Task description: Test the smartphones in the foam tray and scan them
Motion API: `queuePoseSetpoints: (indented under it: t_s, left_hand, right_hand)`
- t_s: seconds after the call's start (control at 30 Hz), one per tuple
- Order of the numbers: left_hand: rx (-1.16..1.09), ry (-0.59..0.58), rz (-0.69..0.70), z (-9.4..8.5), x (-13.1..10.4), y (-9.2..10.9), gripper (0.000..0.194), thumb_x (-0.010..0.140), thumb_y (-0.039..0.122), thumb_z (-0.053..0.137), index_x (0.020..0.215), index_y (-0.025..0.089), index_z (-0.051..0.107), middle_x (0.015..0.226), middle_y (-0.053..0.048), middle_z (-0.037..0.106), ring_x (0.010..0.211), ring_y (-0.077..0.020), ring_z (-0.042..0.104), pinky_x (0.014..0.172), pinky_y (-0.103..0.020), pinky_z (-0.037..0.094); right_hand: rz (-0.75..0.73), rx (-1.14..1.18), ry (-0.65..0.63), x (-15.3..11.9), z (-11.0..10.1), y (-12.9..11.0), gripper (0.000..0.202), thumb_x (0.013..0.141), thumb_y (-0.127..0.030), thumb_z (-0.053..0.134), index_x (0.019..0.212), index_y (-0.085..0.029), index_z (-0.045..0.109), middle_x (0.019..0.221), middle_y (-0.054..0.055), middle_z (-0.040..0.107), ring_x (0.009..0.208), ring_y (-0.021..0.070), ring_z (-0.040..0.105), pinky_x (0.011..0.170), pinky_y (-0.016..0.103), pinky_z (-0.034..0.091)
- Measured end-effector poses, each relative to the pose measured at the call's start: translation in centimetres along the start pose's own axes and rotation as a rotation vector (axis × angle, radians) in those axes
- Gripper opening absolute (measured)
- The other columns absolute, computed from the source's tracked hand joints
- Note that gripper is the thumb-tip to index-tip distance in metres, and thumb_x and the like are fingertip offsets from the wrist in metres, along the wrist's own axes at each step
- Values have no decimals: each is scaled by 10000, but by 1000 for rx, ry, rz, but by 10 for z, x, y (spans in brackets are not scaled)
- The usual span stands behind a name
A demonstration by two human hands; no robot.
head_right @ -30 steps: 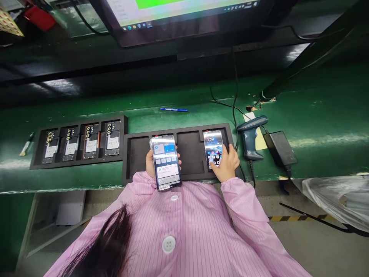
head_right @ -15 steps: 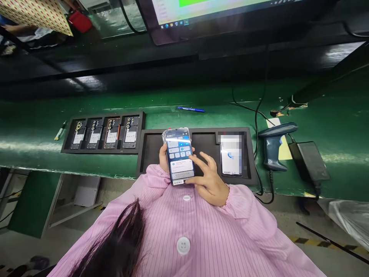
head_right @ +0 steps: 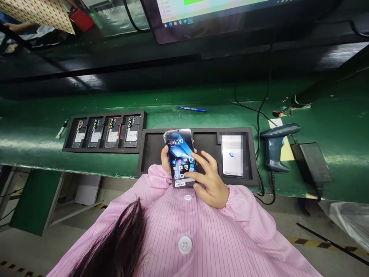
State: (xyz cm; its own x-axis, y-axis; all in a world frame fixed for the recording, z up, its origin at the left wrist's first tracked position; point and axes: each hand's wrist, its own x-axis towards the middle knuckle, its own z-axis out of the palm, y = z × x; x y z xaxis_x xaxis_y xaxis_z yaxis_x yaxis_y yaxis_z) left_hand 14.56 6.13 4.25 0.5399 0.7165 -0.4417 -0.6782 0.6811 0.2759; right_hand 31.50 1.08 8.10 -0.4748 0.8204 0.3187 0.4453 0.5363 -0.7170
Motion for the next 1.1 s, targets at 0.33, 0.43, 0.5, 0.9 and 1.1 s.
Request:
queuePoseSetpoints:
  t_s: [0.33,0.43,0.5,0.9,1.1]
  left_hand:
    - [-33,-75,-19,3,-2,-1,758,644,655,468,1140,90,557,1077,-165,643,1028,-362,584,829,-454,442]
    - [-24,-70,-1,3,-1,0,734,651,623,489,1123,66,564,1093,-191,635,1012,-361,592,802,-437,454]
    - [-20,-59,4,3,0,0,725,650,617,492,1116,67,565,1097,-198,631,1011,-367,593,789,-439,460]
    - [76,-18,27,5,-2,3,630,618,573,559,1048,113,580,1002,-155,664,1037,-378,582,851,-491,449]
    - [284,257,-33,18,-2,0,333,631,367,718,832,147,570,656,-50,639,693,-242,646,697,-389,494]
  right_hand:
    - [6,-58,-6,4,8,-7,315,830,-314,413,996,-311,681,1508,-54,154,1335,370,141,1019,647,139]
    - [53,20,133,2,6,-4,322,838,-324,386,891,-251,695,1457,-19,284,1330,328,208,1051,565,209]
    - [111,38,169,1,5,-3,330,842,-342,378,824,-239,691,1391,12,390,1318,313,255,1047,543,251]
    - [521,424,279,-1,23,10,379,827,-452,485,1139,-239,514,1325,106,469,1252,271,410,1033,502,340]
    - [870,866,4,12,41,12,744,600,-500,716,1184,-200,366,1254,160,488,991,247,597,846,443,503]
